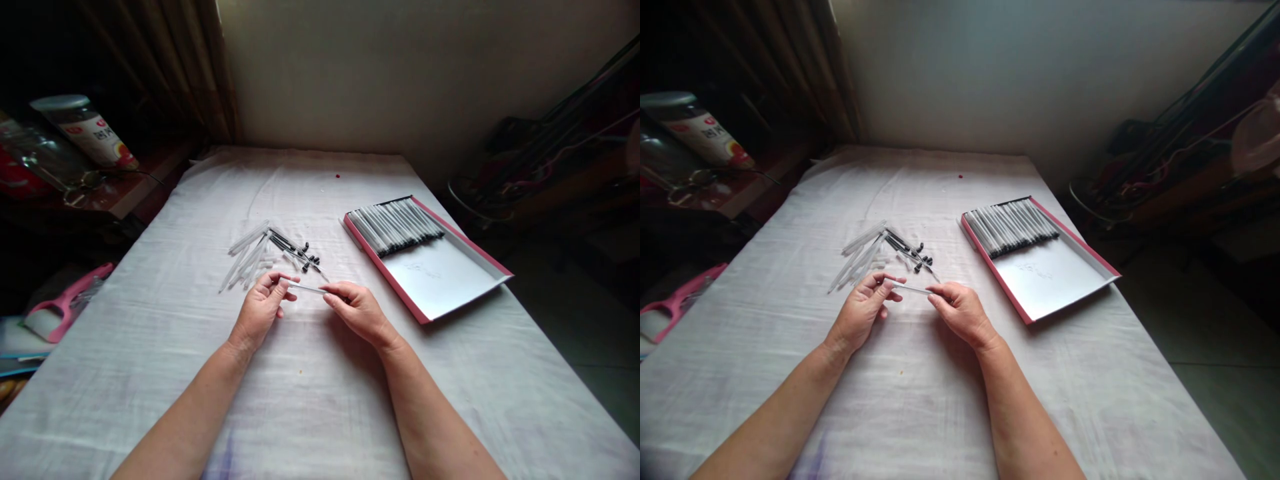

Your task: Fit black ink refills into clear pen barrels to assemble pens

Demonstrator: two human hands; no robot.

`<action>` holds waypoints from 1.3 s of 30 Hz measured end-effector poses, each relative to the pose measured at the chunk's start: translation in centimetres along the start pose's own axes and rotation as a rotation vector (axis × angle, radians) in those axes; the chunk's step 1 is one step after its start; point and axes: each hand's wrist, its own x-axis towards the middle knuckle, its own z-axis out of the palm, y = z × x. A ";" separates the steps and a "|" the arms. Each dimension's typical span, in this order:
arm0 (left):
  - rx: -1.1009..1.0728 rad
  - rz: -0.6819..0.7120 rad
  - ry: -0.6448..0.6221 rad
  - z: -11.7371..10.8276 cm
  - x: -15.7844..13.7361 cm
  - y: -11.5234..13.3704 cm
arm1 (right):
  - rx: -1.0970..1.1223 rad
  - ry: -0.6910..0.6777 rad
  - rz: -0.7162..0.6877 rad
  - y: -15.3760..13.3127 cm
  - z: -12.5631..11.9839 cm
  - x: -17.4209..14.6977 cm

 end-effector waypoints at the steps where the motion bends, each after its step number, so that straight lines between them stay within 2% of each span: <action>1: 0.000 0.000 -0.003 0.0 0.0 -0.1 | -0.043 -0.019 -0.029 0.1 -0.1 0.0; 6: -0.050 -0.024 0.062 0.2 0.4 -0.9 | -0.135 -0.002 -0.116 0.4 0.2 -0.1; 13: -0.051 0.027 0.132 0.6 0.5 -1.5 | -0.129 0.048 -0.116 0.5 1.1 -0.1; 24: -0.061 0.008 0.112 0.4 0.6 -1.2 | -0.204 0.037 -0.142 -0.2 1.4 0.1; 27: -0.090 0.000 0.080 0.1 0.6 -0.9 | -0.249 0.121 -0.073 -1.0 0.2 0.5; 30: -0.124 -0.026 0.073 -0.2 0.8 -0.7 | -0.337 0.350 0.019 -1.6 -2.6 1.9; 34: -0.099 -0.029 0.062 -0.4 1.1 -0.9 | -0.621 0.551 0.158 -1.3 -6.7 5.2; 36: -0.083 -0.016 0.056 -0.4 1.2 -1.1 | -0.728 0.571 0.255 -0.8 -7.7 6.8; 39: -0.072 0.000 0.047 -0.5 1.2 -1.2 | -0.821 0.539 0.332 0.1 -7.9 8.5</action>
